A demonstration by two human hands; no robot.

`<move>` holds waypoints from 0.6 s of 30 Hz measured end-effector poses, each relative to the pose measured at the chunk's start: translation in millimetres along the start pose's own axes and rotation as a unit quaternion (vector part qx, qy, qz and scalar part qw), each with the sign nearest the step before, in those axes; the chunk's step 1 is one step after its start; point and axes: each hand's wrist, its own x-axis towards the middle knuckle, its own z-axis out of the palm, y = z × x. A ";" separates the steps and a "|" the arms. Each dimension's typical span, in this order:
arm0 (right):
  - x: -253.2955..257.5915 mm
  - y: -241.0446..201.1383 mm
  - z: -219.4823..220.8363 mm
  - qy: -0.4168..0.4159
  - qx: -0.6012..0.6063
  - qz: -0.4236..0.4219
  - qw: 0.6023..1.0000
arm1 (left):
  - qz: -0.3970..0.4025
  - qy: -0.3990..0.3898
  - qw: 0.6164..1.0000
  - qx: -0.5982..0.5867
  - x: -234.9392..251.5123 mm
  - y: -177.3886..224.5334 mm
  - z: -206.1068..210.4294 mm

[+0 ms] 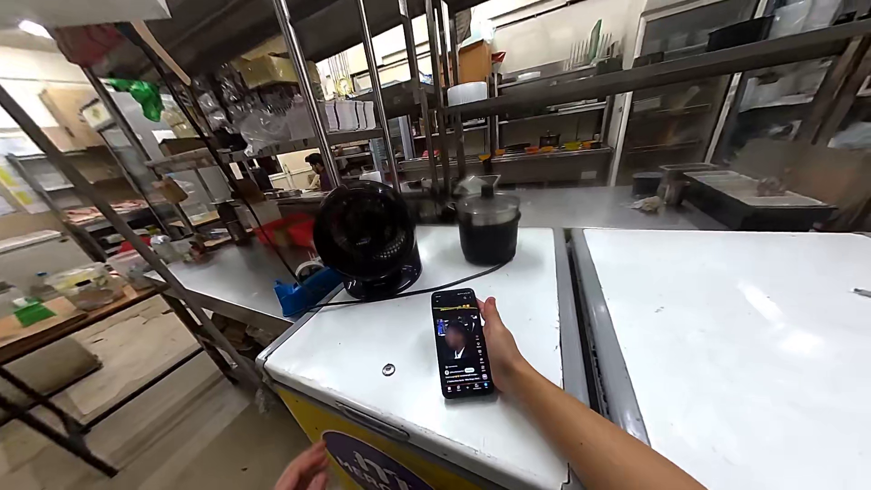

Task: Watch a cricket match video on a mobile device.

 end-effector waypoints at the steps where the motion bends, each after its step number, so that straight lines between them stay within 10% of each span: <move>1: -0.7 -0.7 1.0 0.001 0.005 -0.005 1.000 | 0.064 -0.001 0.998 -0.009 20.7 22.1 3.1; 5: -4.6 -6.5 1.4 0.023 0.022 -0.018 0.999 | 0.130 -0.015 0.988 -0.084 106.1 95.4 40.0; 8: -4.2 -11.7 -1.5 0.044 0.021 -0.037 0.998 | -0.049 -0.115 0.970 -0.208 166.1 128.6 88.3; 12: -1.2 -22.3 -8.1 0.077 0.018 -0.076 0.994 | -0.250 -0.354 0.848 -0.306 229.2 151.0 144.8; 18: 3.6 -30.4 -20.9 0.124 -0.046 -0.170 0.977 | -0.250 -0.505 0.699 -0.440 260.2 133.4 192.2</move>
